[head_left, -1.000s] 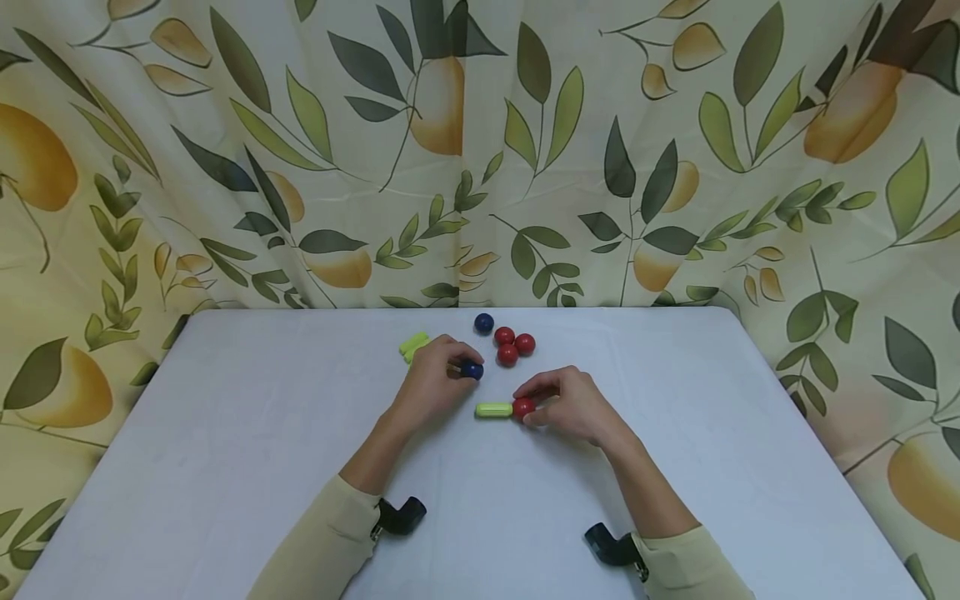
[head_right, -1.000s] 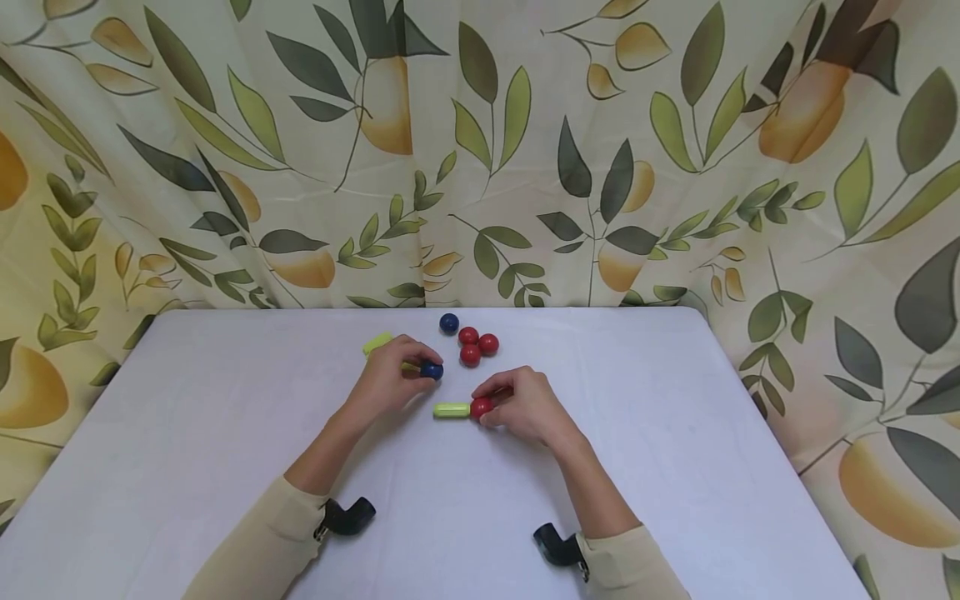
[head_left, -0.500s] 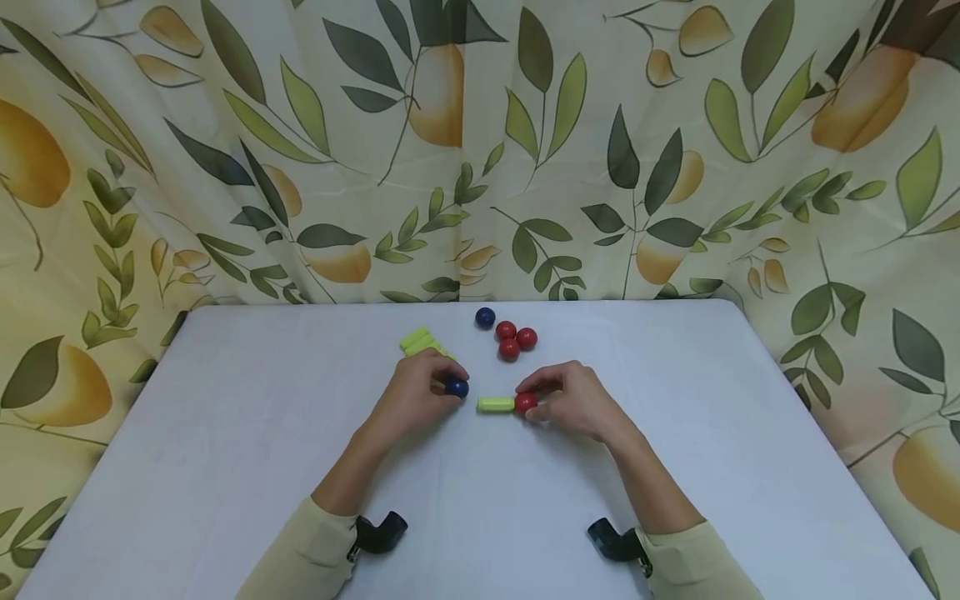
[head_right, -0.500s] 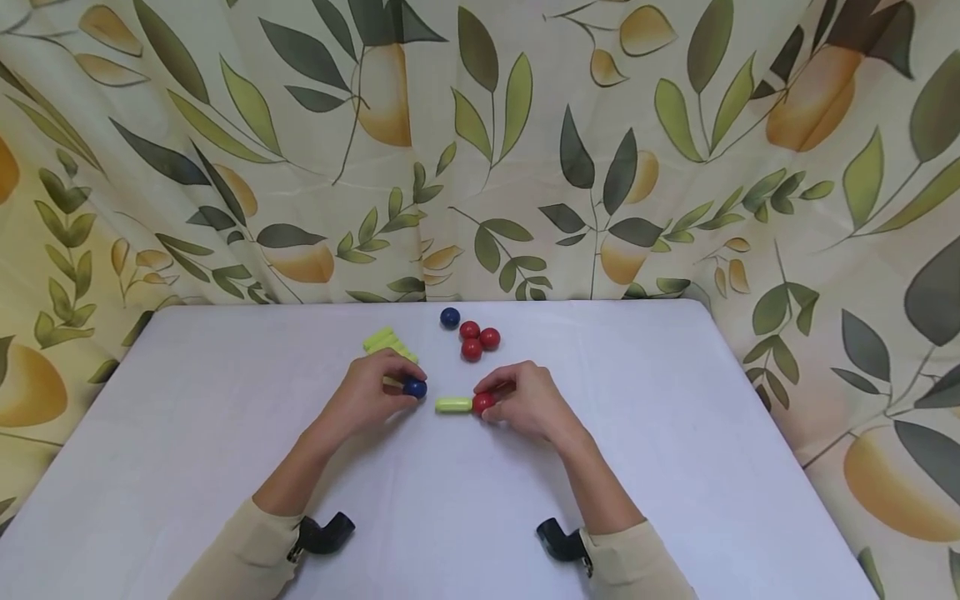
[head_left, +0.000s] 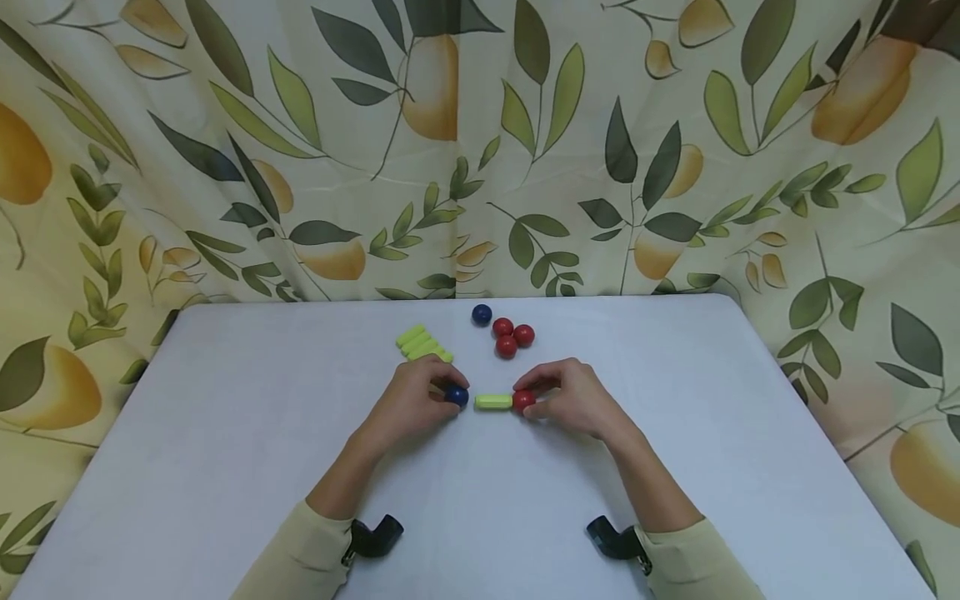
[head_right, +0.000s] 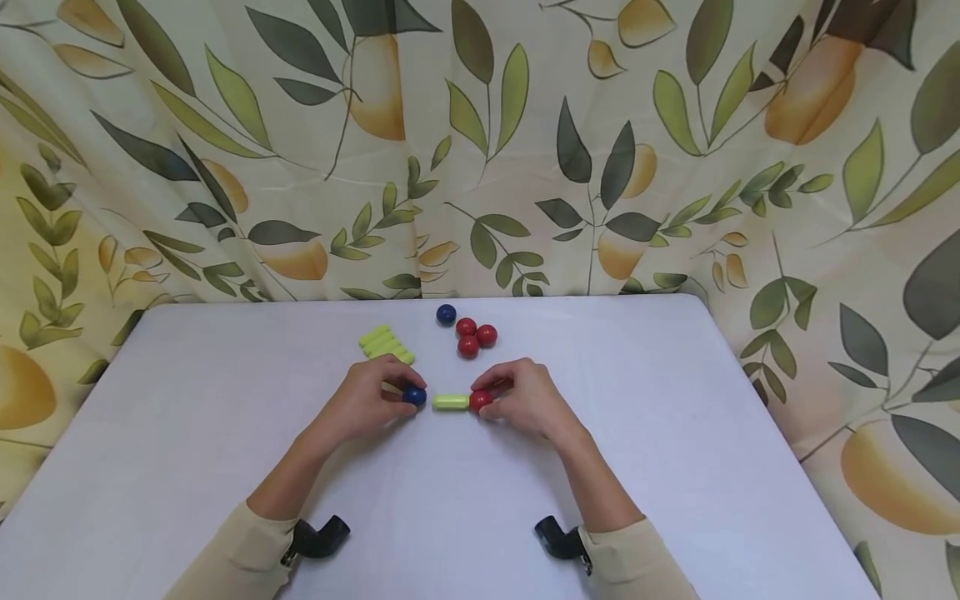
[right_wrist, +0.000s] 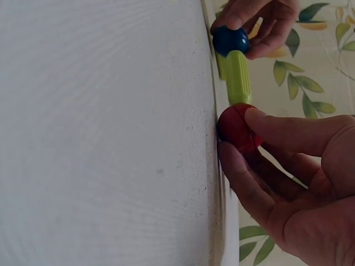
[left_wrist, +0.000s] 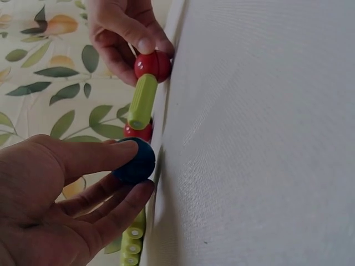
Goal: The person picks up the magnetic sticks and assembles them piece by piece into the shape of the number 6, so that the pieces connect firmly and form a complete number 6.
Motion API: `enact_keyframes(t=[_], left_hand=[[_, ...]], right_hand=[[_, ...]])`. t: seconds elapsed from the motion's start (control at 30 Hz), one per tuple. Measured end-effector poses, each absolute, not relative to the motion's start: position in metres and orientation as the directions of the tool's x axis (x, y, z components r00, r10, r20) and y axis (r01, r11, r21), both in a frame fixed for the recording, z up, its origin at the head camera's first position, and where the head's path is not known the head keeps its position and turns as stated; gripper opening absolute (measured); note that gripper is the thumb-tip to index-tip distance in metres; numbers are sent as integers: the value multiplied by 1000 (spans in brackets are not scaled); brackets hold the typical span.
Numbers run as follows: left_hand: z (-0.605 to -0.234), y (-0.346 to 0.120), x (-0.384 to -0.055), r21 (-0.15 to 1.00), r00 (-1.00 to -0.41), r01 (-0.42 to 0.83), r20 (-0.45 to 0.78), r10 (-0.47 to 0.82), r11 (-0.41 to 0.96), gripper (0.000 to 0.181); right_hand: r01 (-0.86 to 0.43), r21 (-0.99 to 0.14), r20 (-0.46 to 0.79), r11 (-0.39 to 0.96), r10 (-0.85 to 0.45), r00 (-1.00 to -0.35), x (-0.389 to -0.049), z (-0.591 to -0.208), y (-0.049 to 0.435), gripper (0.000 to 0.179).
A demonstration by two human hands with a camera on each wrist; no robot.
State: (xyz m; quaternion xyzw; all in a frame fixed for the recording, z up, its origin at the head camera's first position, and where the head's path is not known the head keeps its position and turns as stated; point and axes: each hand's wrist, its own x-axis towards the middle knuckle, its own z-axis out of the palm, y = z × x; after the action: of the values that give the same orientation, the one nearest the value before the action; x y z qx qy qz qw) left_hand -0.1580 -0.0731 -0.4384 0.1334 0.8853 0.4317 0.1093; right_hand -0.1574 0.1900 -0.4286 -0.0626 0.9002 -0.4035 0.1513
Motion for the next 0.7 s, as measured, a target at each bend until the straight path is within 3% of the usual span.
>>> enact_keyframes(t=[0.7], left_hand=[[-442, -73, -158, 796, -927, 163, -78, 367, 582, 23]], right_hand=[[2, -742, -219, 670, -239, -946, -159, -429, 189, 28]])
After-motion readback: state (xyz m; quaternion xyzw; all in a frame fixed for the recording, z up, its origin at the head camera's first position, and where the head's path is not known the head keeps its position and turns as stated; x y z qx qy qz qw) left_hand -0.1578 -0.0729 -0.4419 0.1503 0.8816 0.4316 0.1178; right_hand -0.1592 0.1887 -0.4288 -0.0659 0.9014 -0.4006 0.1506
